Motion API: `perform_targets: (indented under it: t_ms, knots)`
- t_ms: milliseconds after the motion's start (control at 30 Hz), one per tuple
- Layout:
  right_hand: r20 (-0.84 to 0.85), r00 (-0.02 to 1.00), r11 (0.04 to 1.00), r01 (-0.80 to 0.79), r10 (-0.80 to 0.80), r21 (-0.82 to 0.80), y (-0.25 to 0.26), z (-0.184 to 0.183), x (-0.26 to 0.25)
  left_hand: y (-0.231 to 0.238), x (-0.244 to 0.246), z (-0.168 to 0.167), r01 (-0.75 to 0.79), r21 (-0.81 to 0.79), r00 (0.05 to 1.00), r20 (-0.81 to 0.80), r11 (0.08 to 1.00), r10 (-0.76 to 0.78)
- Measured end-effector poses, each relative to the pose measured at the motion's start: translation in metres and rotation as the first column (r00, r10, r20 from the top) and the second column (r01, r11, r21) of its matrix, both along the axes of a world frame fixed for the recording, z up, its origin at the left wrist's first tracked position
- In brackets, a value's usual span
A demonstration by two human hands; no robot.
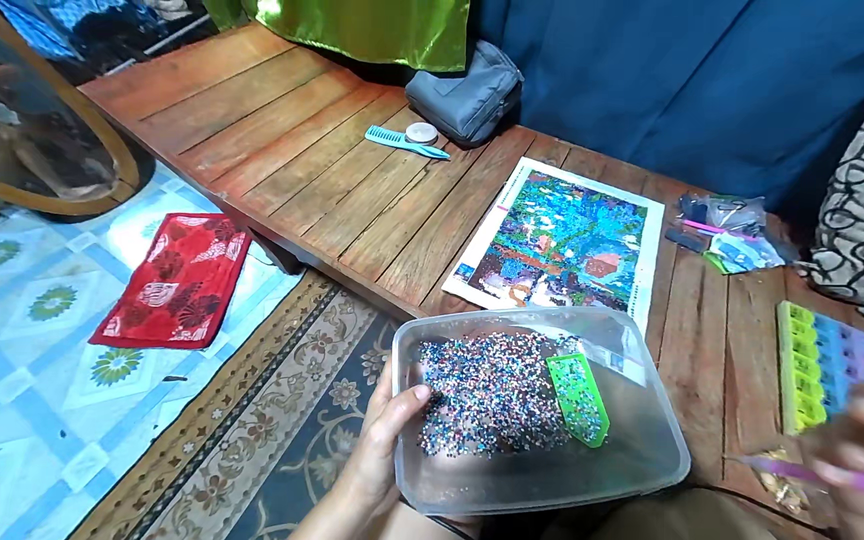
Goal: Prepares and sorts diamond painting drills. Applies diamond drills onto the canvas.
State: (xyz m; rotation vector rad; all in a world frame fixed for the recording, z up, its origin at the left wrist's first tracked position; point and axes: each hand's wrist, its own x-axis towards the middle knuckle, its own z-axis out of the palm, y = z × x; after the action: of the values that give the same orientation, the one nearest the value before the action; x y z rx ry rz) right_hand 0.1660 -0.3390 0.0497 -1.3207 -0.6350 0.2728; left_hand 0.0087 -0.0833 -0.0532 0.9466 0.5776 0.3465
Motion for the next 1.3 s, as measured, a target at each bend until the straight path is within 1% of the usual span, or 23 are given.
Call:
perform_targets:
  t_ms: [167, 267, 333, 433, 567, 667, 833, 1000, 1200, 1300]
  knots:
    - [0.223, 0.975, 0.982, 0.049, -0.008, -0.181, 0.019, -0.023, 0.013, -0.009, 0.011, -0.004, -0.003, 0.041, 0.998, 0.059, 0.999, 0.0]
    - [0.289, 0.956, 0.956, 0.121, -0.041, -0.266, 0.028, -0.032, 0.013, -0.011, 0.015, -0.004, 0.001, 0.092, 0.997, 0.081, 0.996, -0.009]
    - [0.258, 0.965, 0.947, 0.129, -0.052, -0.294, 0.036, -0.034, 0.008, -0.012, 0.016, -0.007, 0.01, 0.153, 0.994, 0.104, 0.988, -0.026]
    - [0.182, 0.979, 0.959, 0.136, -0.092, -0.247, 0.051, -0.049, 0.002, -0.013, 0.016, -0.009, 0.028, 0.216, 0.992, 0.114, 0.976, -0.054]
    - [0.142, 0.983, 0.976, 0.139, -0.116, -0.167, 0.068, -0.075, -0.003, -0.013, 0.016, -0.01, 0.029, 0.228, 0.994, 0.093, 0.973, -0.052]
    - [0.206, 0.972, 0.973, 0.147, -0.109, -0.18, 0.074, -0.086, -0.007, -0.013, 0.016, -0.011, 0.039, 0.238, 0.994, 0.091, 0.971, -0.062]
    - [0.237, 0.963, 0.962, 0.181, -0.131, -0.206, 0.081, -0.09, -0.009, -0.013, 0.017, -0.016, 0.039, 0.26, 0.994, 0.088, 0.965, -0.064]
    - [0.35, 0.917, 0.933, 0.281, -0.192, -0.224, 0.088, -0.098, -0.012, -0.013, 0.017, -0.015, 0.04, 0.33, 0.995, 0.077, 0.943, -0.069]
    - [0.449, 0.85, 0.909, 0.383, -0.276, -0.166, 0.088, -0.102, -0.014, -0.013, 0.017, -0.016, 0.034, 0.312, 0.995, 0.075, 0.949, -0.06]
    - [0.461, 0.836, 0.906, 0.399, -0.297, -0.14, 0.08, -0.102, -0.013, -0.011, 0.017, -0.016, 0.035, 0.306, 0.994, 0.088, 0.951, -0.064]
